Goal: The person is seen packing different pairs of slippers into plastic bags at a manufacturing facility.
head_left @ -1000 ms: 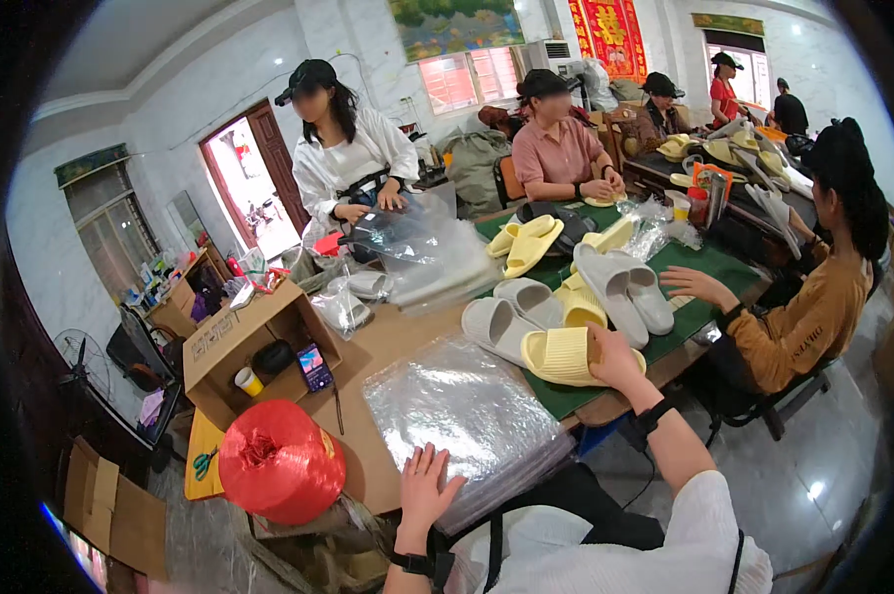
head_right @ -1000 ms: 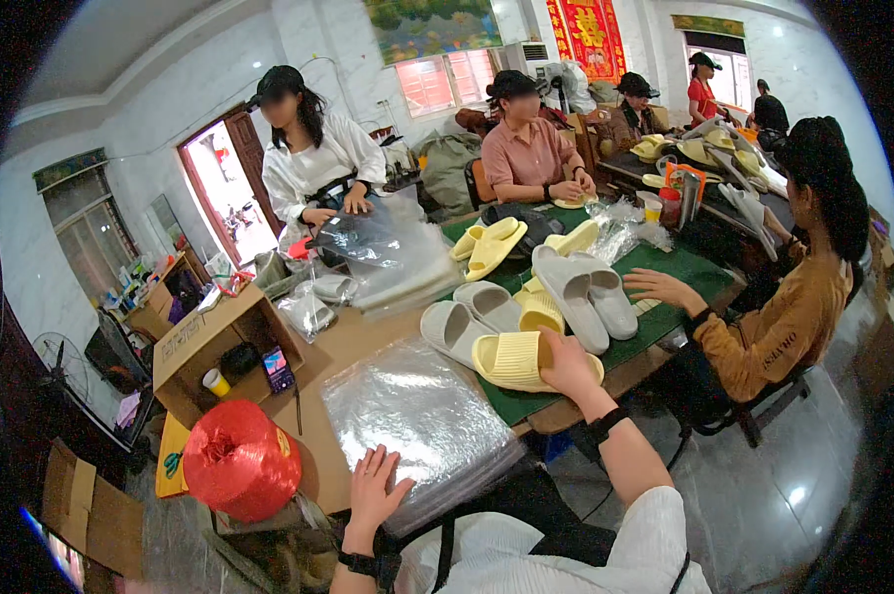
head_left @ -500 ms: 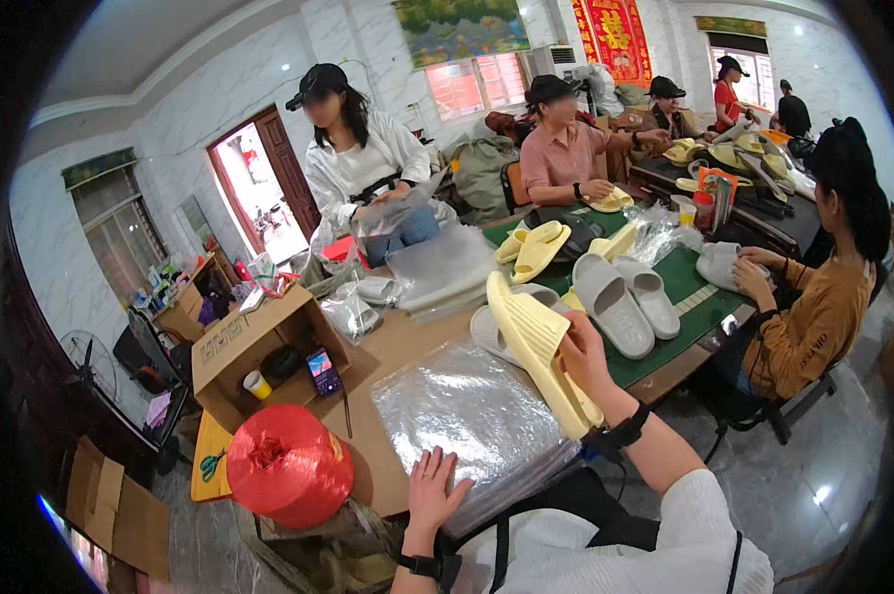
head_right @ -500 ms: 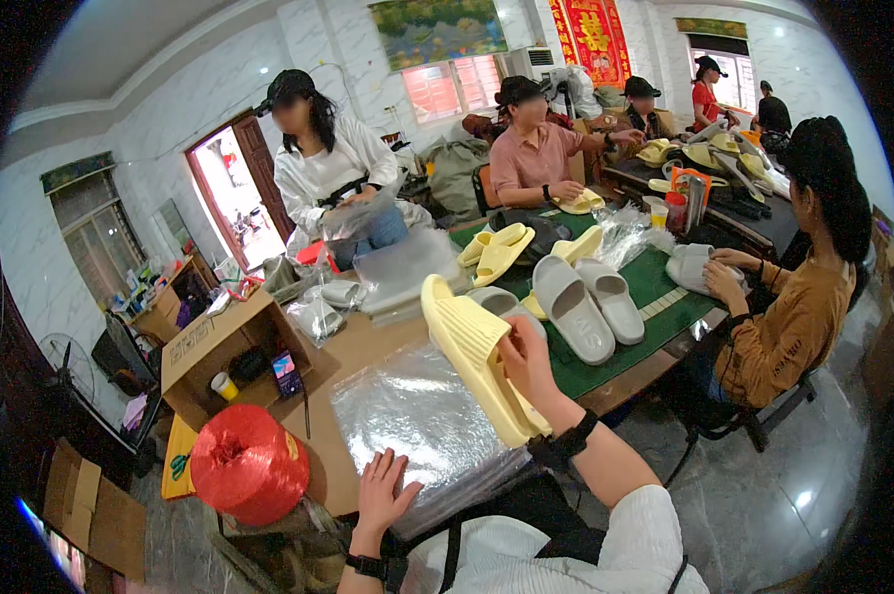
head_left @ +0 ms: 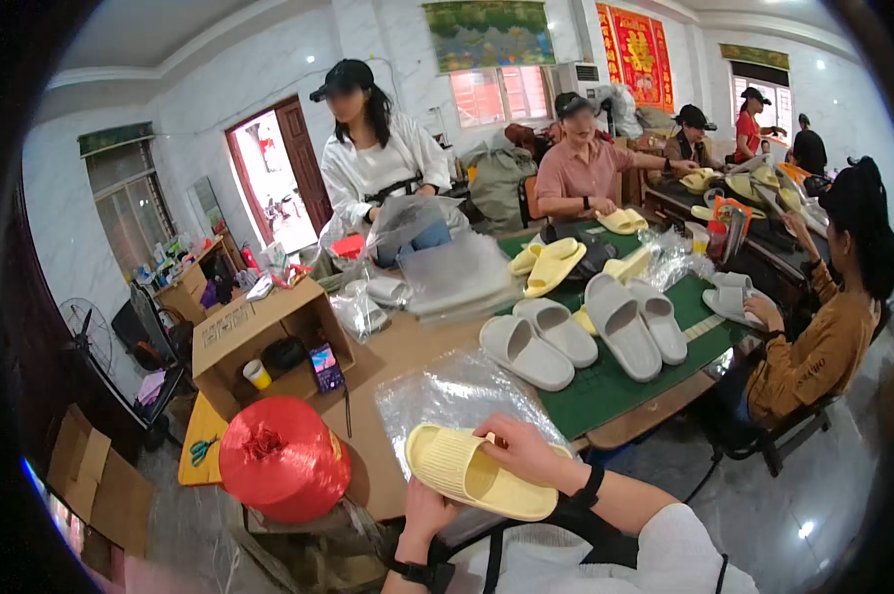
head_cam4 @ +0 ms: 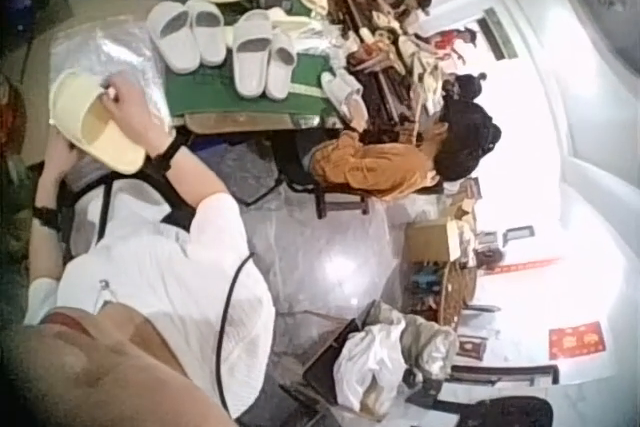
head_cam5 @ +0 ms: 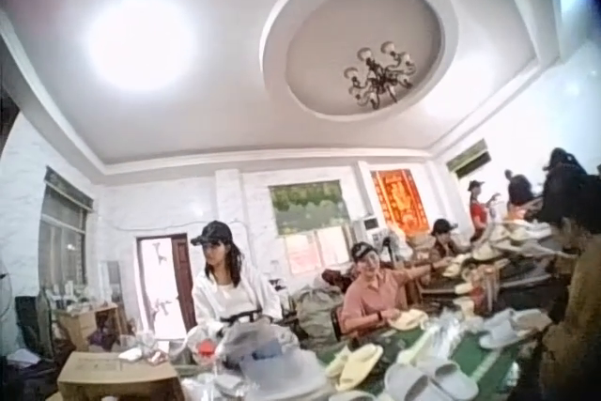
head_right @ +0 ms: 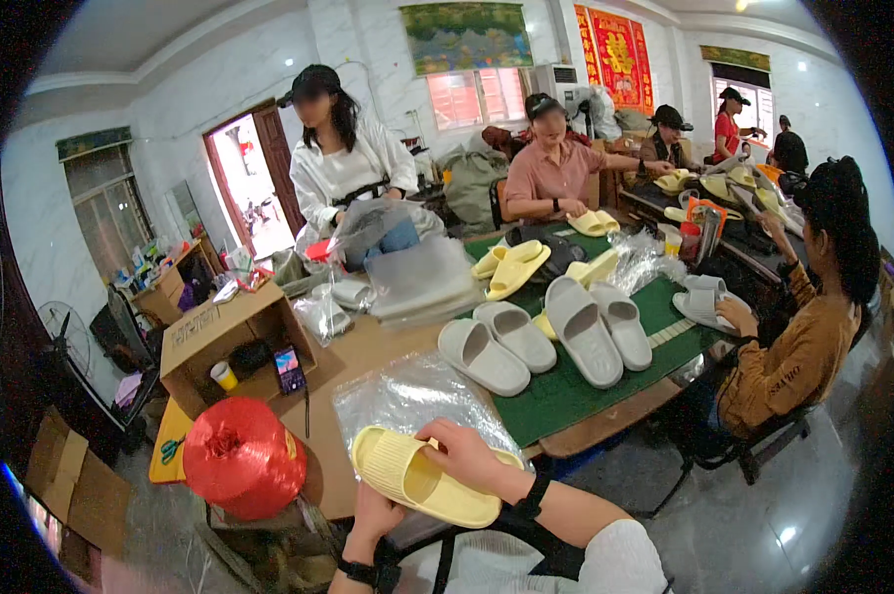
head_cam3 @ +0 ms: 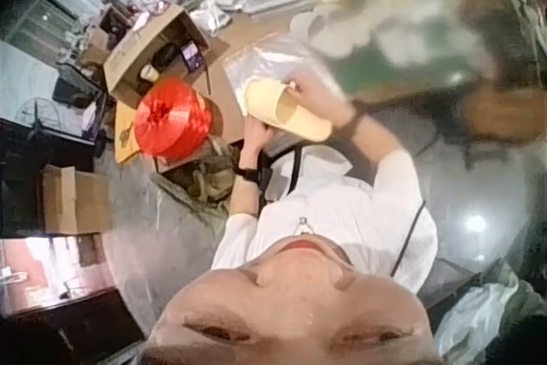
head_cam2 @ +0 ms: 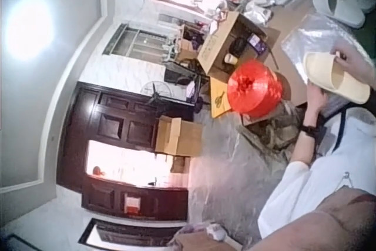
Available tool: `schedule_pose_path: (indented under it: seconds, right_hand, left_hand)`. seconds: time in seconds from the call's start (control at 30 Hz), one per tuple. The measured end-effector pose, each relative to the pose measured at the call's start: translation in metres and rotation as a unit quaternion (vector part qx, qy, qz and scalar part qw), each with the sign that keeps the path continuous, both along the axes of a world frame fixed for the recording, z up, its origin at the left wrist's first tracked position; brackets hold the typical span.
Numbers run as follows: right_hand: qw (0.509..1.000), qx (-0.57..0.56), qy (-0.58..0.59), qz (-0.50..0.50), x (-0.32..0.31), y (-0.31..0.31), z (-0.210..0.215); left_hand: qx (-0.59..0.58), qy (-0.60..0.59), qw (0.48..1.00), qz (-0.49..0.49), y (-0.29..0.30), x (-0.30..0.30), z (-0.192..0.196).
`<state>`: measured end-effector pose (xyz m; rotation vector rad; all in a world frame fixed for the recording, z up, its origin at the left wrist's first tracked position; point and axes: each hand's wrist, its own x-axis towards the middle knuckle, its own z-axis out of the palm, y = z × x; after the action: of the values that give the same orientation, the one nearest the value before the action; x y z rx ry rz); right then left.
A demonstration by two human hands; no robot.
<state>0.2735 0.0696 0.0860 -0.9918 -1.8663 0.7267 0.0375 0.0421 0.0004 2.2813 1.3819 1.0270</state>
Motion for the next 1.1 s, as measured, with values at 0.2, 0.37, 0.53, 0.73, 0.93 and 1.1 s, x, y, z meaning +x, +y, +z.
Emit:
schedule_pose_path:
  seconds: [0.2, 0.37, 0.53, 0.73, 0.93, 1.1]
  right_hand:
    - [0.985, 0.073, -0.107, 0.115, -0.015, -0.036, 0.011]
    - [0.980, 0.048, -0.129, 0.142, -0.011, -0.051, -0.016]
    - [0.985, 0.052, -0.163, 0.027, -0.013, -0.033, -0.053]
    - [0.987, 0.065, -0.129, -0.069, -0.005, -0.018, -0.037]
    - [0.988, 0.084, -0.064, -0.116, -0.006, 0.023, -0.036]
    - [0.983, 0.086, -0.149, -0.069, -0.005, 0.015, -0.039]
  left_hand:
    - [-0.078, -0.224, 0.971, 0.008, 0.015, -0.016, -0.066]
    - [0.017, 0.179, 0.983, 0.044, 0.022, -0.003, -0.026]
    - [-0.004, 0.163, 0.984, 0.066, 0.018, -0.003, -0.025]
    - [0.042, 0.055, 0.997, 0.024, 0.013, -0.010, -0.033]
    - [0.030, 0.132, 0.988, 0.068, 0.007, 0.002, -0.015]
    - [0.042, 0.116, 0.991, 0.058, 0.008, 0.001, -0.020]
